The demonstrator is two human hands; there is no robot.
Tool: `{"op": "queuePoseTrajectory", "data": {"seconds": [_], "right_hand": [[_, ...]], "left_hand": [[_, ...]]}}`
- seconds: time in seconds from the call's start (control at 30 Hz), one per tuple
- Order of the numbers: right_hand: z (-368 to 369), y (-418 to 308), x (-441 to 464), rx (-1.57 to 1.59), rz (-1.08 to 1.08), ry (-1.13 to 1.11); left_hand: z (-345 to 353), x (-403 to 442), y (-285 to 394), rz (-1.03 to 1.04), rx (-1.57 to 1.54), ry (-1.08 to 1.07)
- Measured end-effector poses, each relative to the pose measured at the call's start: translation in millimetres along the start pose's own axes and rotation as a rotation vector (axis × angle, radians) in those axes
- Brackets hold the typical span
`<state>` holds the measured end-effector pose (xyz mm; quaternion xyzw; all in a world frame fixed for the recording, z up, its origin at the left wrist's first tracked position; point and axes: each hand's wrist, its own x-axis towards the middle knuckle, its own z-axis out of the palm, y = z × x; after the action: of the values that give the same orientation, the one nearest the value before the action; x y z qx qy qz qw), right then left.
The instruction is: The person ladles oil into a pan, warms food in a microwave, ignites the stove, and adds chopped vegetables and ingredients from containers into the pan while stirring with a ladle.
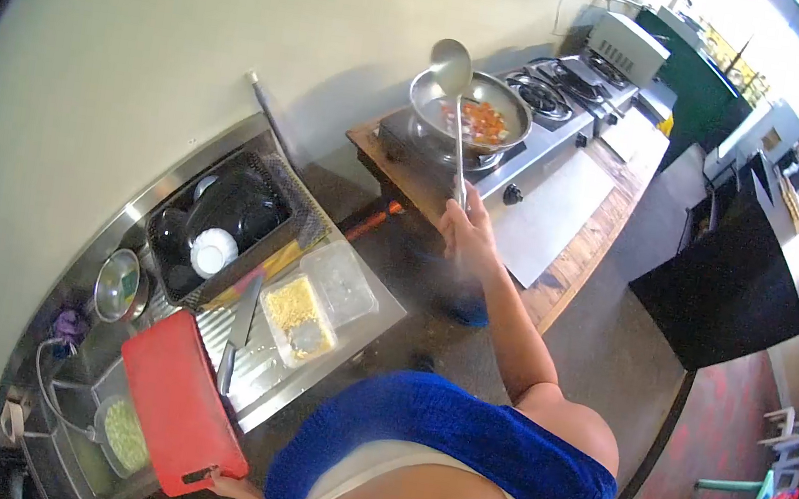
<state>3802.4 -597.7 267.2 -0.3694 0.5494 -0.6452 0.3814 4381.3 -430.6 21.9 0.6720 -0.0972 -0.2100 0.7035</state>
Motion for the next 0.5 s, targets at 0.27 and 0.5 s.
{"op": "queuePoseTrajectory", "data": {"seconds": [0.27, 0.5], "right_hand": [[-26, -15, -6, -0.251, 0.078, 0.033], [-50, -28, 12, -0.368, -0.049, 0.144]], "left_hand": [[26, -2, 4, 0.048, 0.134, 0.027], [49, 22, 49, 0.293, 0.284, 0.23]]}}
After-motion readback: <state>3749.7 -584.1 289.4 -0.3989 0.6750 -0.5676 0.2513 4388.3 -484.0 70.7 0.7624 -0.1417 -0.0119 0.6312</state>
